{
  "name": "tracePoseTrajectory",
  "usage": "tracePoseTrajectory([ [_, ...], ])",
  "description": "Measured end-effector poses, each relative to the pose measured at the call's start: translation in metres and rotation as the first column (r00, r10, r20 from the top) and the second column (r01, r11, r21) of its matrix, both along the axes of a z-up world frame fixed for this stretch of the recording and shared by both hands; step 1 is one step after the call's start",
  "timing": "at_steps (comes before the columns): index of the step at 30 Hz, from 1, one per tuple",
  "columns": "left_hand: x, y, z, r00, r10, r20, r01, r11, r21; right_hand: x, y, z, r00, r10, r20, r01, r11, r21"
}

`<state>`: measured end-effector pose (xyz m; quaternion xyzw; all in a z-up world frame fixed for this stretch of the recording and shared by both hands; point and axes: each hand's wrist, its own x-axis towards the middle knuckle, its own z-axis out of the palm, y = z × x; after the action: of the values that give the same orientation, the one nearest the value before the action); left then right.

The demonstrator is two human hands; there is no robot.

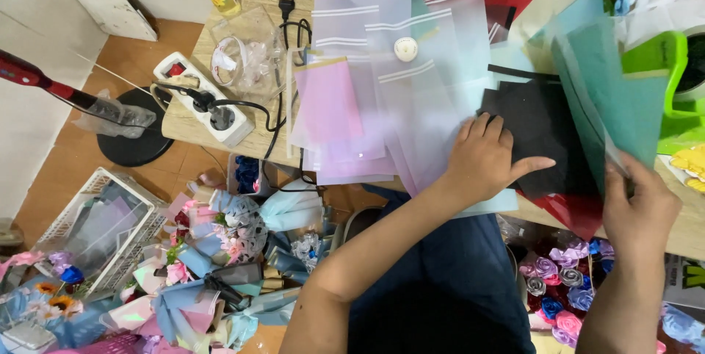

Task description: The person sorts translucent zip-top pouches by color on a cluttered table. They pick up stacks of pouches in various colors, separate them, and place them into color-matched piles. The person handles the pouches by hand without using any tools.

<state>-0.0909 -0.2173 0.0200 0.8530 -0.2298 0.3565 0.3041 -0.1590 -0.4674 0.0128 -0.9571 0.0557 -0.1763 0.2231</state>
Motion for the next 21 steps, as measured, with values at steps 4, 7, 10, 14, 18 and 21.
tracePoseTrajectory([
  [4,-0.016,0.025,0.081,0.802,-0.364,-0.473,0.181,0.904,-0.388,-0.011,0.043,0.022,0.961,0.209,0.179,-0.146,0.939,-0.312],
  [7,-0.026,0.045,0.133,0.398,-0.687,-0.607,0.06,0.68,-0.73,-0.016,0.095,0.038,0.948,0.286,0.139,-0.222,0.908,-0.355],
  [10,-0.01,0.044,0.096,0.38,-0.611,-0.694,-0.1,0.719,-0.688,-0.009,0.131,0.066,0.844,0.534,0.057,-0.511,0.831,-0.221],
  [14,0.01,0.058,0.044,0.451,-0.42,-0.788,-0.188,0.818,-0.544,-0.004,0.122,0.083,0.745,0.653,0.135,-0.658,0.687,0.31],
  [18,0.013,0.079,0.034,0.487,-0.399,-0.777,-0.208,0.811,-0.547,0.012,0.064,0.05,0.965,0.224,0.135,-0.249,0.945,0.21],
  [21,0.009,0.09,0.037,0.431,-0.507,-0.747,-0.345,0.672,-0.655,0.032,0.034,0.02,0.984,-0.091,-0.152,0.095,0.995,0.021],
])
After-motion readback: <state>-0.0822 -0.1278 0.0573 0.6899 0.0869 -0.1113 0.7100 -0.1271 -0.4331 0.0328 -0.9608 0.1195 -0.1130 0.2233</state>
